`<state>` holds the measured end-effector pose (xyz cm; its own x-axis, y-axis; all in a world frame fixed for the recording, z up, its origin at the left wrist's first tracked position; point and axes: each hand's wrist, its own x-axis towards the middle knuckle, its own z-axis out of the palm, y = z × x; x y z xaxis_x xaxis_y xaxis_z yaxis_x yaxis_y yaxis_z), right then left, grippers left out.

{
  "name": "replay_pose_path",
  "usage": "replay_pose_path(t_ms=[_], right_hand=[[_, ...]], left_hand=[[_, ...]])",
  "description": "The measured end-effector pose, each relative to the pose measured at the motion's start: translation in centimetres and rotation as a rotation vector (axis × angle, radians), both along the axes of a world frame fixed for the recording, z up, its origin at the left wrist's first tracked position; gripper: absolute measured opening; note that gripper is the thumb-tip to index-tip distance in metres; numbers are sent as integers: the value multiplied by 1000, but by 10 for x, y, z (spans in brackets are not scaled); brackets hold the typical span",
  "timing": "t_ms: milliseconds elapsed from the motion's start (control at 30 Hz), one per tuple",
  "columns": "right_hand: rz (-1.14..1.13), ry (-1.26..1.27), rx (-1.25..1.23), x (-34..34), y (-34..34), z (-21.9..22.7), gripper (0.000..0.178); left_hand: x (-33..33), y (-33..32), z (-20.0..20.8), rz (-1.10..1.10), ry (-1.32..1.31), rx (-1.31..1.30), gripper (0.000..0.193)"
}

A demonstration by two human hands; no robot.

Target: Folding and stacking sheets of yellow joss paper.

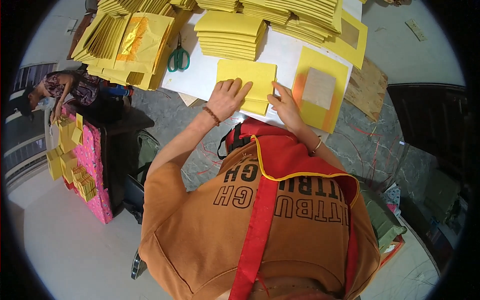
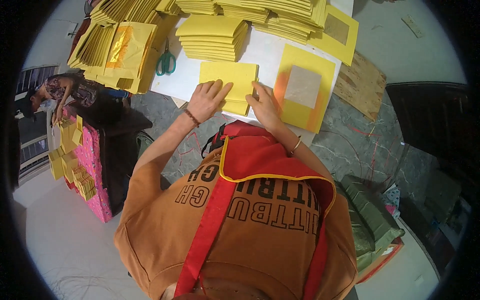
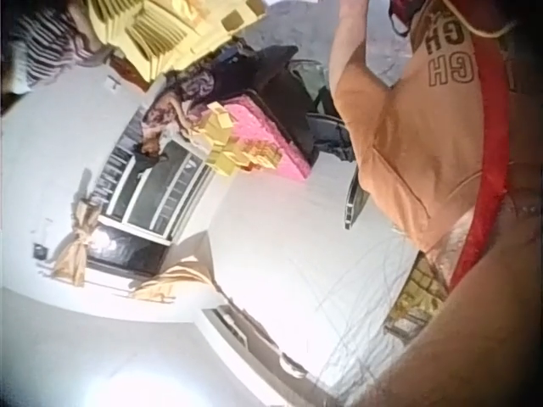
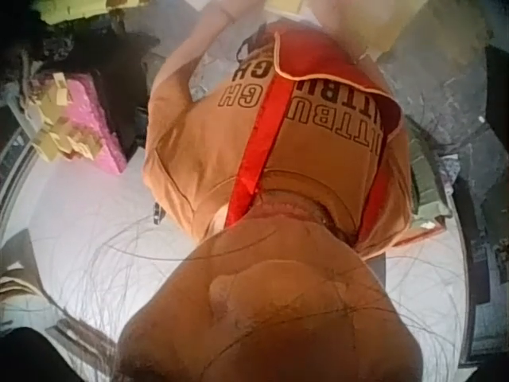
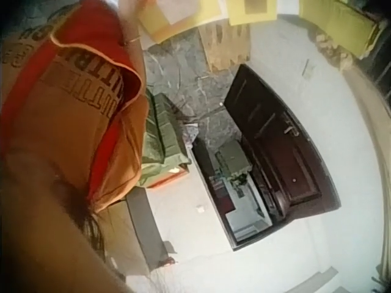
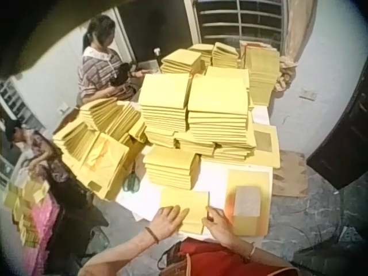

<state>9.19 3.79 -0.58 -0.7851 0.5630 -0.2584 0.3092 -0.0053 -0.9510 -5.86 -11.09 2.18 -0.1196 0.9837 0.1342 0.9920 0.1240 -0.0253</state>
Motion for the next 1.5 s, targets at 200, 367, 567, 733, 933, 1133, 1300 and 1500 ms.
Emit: replay_pose_path(t_ms=[200, 367, 567, 733, 933, 1133, 1300, 1500], right_hand=[[-116, 21, -349, 7, 6, 27, 55], [-159, 59, -394, 5, 4, 27, 56], [92, 96, 604, -1, -3, 19, 50], [492, 35, 1101, -13, -9, 0, 47], [564, -81, 1102, -19, -9, 5, 46], [585, -126, 806, -40, 12, 24, 45], [-106, 221, 76, -84, 48, 28, 46], [-215, -130, -521, -143, 59, 71, 84]], left_hand=[[-6, -2, -3, 65, -19, 172, 54], [3, -14, 9, 64, 78, 267, 52], [14, -27, -23, 28, -28, 116, 50], [11, -29, -14, 51, -282, 0, 65], [-3, -22, -1, 118, -496, 150, 41], [-25, -4, 3, 96, -496, 152, 18], [-60, 22, 27, 259, -716, 343, 18], [-134, 45, -11, 909, -1024, 985, 67]])
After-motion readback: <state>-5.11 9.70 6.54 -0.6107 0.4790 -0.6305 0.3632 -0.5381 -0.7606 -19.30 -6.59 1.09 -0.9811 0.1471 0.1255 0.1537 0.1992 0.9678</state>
